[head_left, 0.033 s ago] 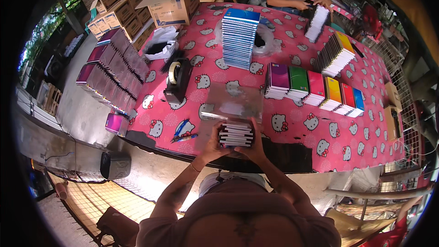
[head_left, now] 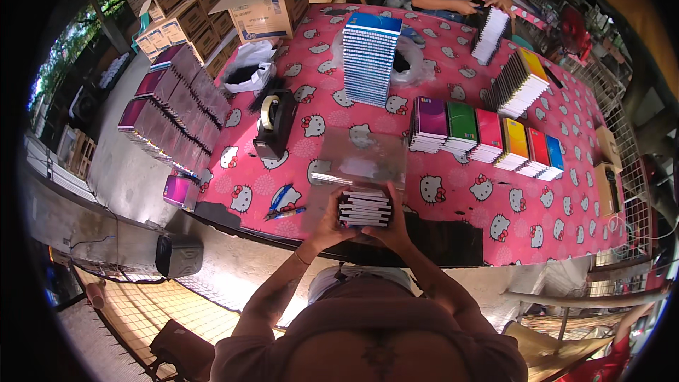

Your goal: The person picks up notebooks from stacks on a table, places each notebook inside a plastic bag, and secures the bag with tape from a dispenser.

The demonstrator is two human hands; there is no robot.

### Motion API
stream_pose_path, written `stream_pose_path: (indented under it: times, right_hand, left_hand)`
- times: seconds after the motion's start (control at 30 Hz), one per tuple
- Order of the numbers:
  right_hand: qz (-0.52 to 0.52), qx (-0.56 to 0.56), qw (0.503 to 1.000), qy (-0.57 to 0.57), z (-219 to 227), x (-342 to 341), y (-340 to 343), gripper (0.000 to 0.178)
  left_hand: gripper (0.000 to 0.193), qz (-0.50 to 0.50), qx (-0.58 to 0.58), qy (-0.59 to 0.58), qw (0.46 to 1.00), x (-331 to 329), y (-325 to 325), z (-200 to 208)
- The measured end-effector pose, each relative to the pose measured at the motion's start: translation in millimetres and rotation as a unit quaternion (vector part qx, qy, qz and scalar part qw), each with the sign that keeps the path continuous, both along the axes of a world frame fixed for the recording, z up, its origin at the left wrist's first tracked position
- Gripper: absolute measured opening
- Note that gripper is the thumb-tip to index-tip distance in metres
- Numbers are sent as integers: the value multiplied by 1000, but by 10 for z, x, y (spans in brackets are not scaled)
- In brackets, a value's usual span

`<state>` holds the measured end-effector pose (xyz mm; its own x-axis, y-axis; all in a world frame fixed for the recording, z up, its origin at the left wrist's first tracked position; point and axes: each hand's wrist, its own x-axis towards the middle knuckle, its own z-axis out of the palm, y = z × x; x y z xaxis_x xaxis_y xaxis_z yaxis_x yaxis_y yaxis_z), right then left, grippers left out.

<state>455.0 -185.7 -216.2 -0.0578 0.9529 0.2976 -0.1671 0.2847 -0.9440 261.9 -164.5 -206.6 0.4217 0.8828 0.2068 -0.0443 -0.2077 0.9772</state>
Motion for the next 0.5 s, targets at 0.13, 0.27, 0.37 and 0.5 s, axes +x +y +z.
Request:
stream_pose_path:
  times: [0.13,0.27,0.37,0.5]
  right_hand:
    - [-28,54,988,-140,50,-31,18,114]
    - [60,-47,995,-63,58,8,66,102]
    - [55,-48,994,-81,-37,-14,52,95]
    - [57,-84,993,-58,-101,106,75,92]
  left_hand:
    - [92,-10,-20,9,1000,26,65,-110]
    - [94,-16,-17,74,997,-78,127,-258]
    - [103,-36,-42,103,993,-156,115,-196]
    - [110,-55,51,276,958,-151,164,676]
